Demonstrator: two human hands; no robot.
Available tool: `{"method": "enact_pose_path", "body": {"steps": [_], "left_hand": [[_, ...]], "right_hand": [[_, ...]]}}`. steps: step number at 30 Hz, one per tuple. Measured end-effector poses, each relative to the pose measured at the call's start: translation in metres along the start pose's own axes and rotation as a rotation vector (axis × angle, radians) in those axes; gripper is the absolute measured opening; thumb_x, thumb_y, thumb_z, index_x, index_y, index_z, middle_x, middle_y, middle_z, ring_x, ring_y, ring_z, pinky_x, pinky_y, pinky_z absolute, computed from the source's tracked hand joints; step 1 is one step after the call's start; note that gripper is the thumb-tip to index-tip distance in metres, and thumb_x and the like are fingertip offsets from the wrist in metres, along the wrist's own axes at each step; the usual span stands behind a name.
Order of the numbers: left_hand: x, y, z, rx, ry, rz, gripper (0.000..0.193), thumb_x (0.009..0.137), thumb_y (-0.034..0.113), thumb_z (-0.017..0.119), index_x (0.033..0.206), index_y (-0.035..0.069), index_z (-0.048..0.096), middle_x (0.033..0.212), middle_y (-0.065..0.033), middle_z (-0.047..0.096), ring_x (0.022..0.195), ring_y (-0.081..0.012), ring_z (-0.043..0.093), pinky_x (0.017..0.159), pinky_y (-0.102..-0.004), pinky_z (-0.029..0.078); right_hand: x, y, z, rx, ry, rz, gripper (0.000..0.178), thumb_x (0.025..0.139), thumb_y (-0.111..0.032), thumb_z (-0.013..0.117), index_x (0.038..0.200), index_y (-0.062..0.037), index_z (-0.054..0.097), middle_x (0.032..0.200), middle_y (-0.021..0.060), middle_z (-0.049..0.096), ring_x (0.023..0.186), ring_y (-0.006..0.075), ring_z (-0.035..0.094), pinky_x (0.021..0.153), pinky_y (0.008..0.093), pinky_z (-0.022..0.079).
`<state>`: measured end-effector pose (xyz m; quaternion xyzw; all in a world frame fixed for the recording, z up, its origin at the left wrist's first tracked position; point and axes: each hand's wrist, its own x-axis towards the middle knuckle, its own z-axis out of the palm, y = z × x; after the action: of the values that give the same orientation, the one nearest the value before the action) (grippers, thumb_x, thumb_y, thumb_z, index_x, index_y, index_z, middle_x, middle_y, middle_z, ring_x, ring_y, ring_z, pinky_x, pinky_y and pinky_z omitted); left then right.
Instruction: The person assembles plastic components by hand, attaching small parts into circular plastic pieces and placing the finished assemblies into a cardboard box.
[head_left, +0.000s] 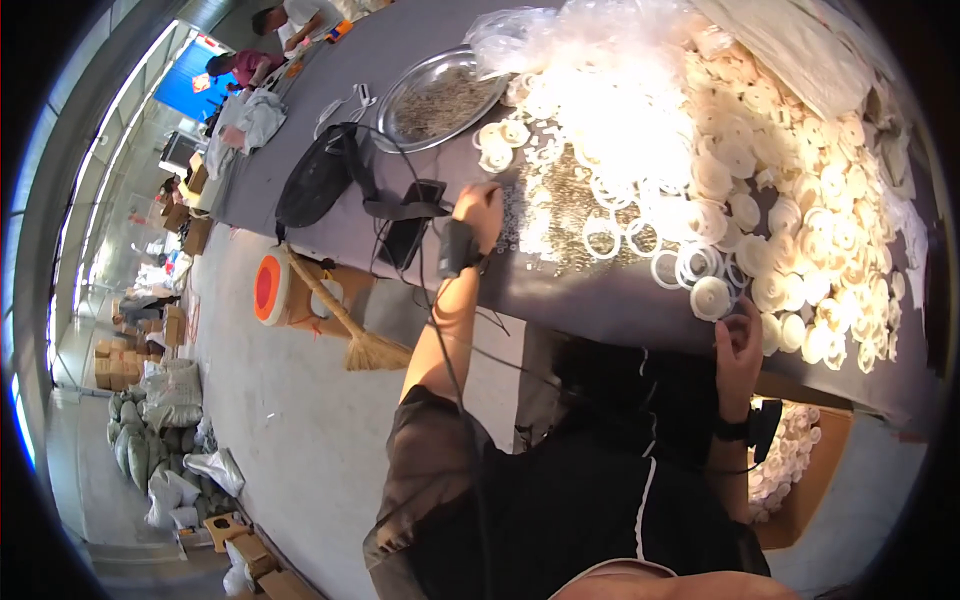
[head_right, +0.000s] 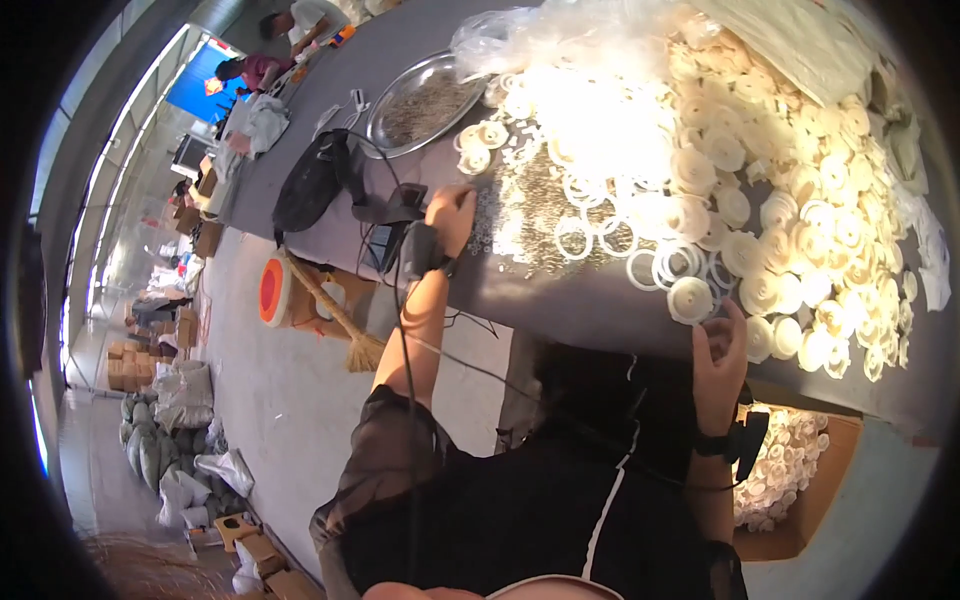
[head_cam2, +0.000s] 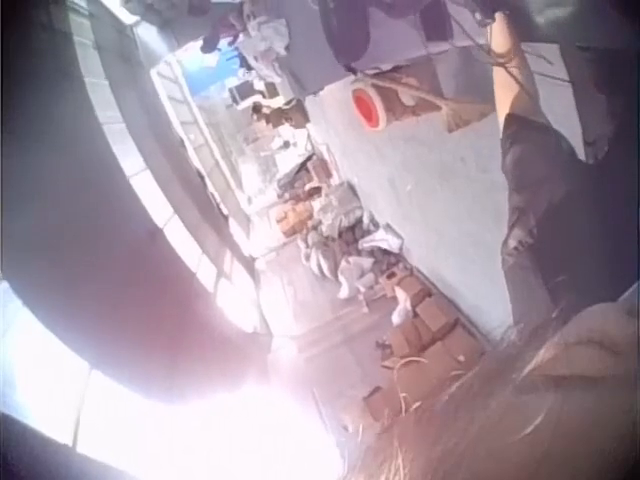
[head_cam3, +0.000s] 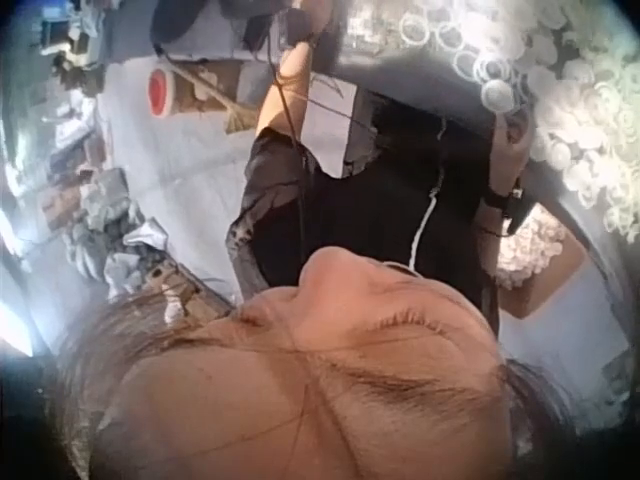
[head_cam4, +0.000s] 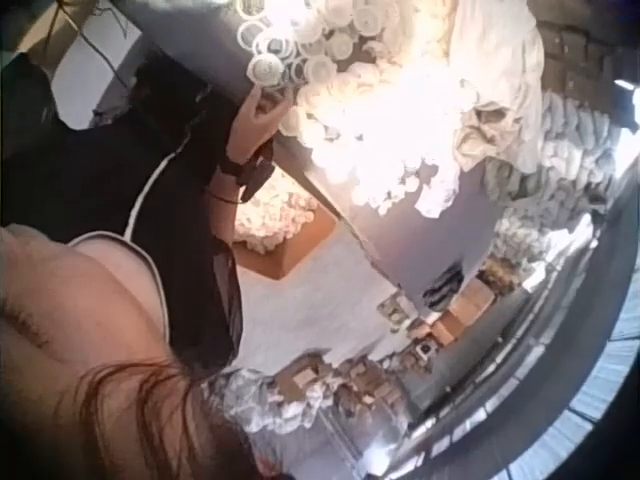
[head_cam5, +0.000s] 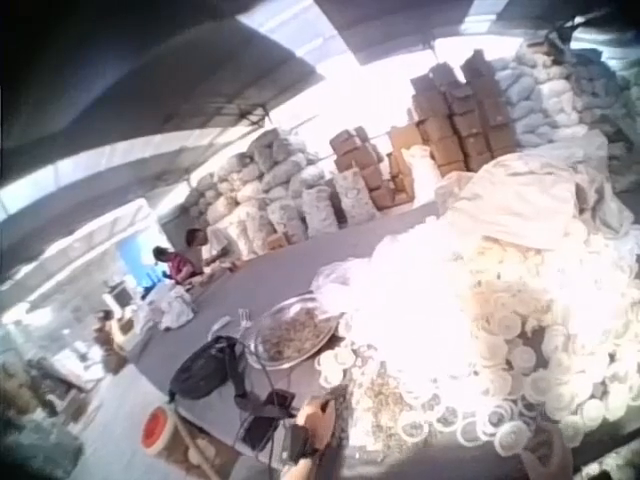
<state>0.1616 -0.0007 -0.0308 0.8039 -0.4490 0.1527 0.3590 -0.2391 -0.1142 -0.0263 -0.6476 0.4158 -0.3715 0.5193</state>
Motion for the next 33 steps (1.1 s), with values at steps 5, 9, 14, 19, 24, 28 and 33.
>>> {"method": "enact_pose_path", "body": {"steps": [5, 9, 14, 19, 24, 28, 33], "left_hand": [[0.013, -0.001, 0.046, 0.462, -0.180, -0.228, 0.018, 0.070, 0.017, 0.056, 0.055, 0.009, 0.059, 0.057, -0.0107, 0.058, 0.057, -0.0272, 0.059, 0.053, -0.0392, 0.047], [0.025, -0.007, 0.069, 0.299, -0.167, -0.104, 0.016, 0.067, 0.007, 0.056, 0.080, -0.001, 0.062, 0.076, -0.0196, 0.061, 0.071, -0.0331, 0.062, 0.063, -0.0396, 0.049], [0.011, -0.012, 0.043, 0.349, -0.197, -0.200, 0.019, 0.065, 0.005, 0.056, 0.081, -0.006, 0.060, 0.078, -0.0219, 0.060, 0.074, -0.0357, 0.061, 0.064, -0.0389, 0.050], [0.008, 0.003, 0.027, 0.138, -0.026, -0.163, 0.011, 0.067, 0.005, 0.055, 0.076, -0.001, 0.057, 0.076, -0.0211, 0.059, 0.071, -0.0361, 0.060, 0.062, -0.0405, 0.048], [0.002, 0.023, 0.020, -0.214, 0.190, -0.103, 0.010, 0.069, 0.005, 0.056, 0.078, 0.002, 0.057, 0.077, -0.0180, 0.058, 0.072, -0.0360, 0.057, 0.064, -0.0407, 0.047], [-0.010, 0.039, 0.016, -0.427, 0.077, -0.168, 0.009, 0.070, 0.005, 0.058, 0.079, 0.001, 0.059, 0.079, -0.0160, 0.059, 0.075, -0.0312, 0.058, 0.068, -0.0357, 0.047], [-0.029, 0.074, 0.006, -0.559, 0.034, -0.127, 0.005, 0.076, 0.005, 0.061, 0.080, 0.002, 0.063, 0.083, -0.0097, 0.061, 0.074, -0.0191, 0.059, 0.067, -0.0287, 0.047]], "right_hand": [[0.002, 0.021, -0.015, -0.175, -0.007, -0.028, 0.040, 0.085, -0.014, 0.057, 0.122, -0.0022, 0.046, 0.096, 0.0104, 0.057, 0.083, 0.0151, 0.055, 0.071, 0.0262, 0.044], [0.005, 0.032, -0.020, -0.088, -0.007, -0.092, 0.035, 0.089, -0.013, 0.051, 0.122, -0.0007, 0.047, 0.109, 0.0115, 0.056, 0.087, 0.0132, 0.054, 0.067, 0.0226, 0.043], [0.001, 0.031, -0.014, -0.173, -0.037, -0.098, 0.031, 0.090, -0.012, 0.049, 0.118, -0.0001, 0.050, 0.114, 0.0088, 0.056, 0.083, 0.0123, 0.054, 0.062, 0.0224, 0.041], [0.003, 0.039, -0.012, -0.136, -0.011, -0.119, 0.030, 0.091, -0.013, 0.049, 0.118, 0.0008, 0.050, 0.113, 0.0093, 0.056, 0.082, 0.0123, 0.054, 0.062, 0.0225, 0.041], [0.003, 0.043, -0.015, -0.146, -0.022, -0.125, 0.030, 0.091, -0.014, 0.048, 0.117, 0.0007, 0.051, 0.114, 0.0093, 0.056, 0.083, 0.0126, 0.054, 0.063, 0.0227, 0.041], [0.004, 0.040, -0.015, -0.119, -0.026, -0.131, 0.030, 0.091, -0.015, 0.048, 0.117, 0.0007, 0.051, 0.114, 0.0091, 0.056, 0.084, 0.0132, 0.054, 0.063, 0.0231, 0.041], [0.002, 0.040, -0.018, -0.118, -0.047, -0.127, 0.031, 0.091, -0.016, 0.048, 0.117, 0.0007, 0.052, 0.114, 0.0090, 0.056, 0.084, 0.0137, 0.054, 0.064, 0.0233, 0.041]]}}
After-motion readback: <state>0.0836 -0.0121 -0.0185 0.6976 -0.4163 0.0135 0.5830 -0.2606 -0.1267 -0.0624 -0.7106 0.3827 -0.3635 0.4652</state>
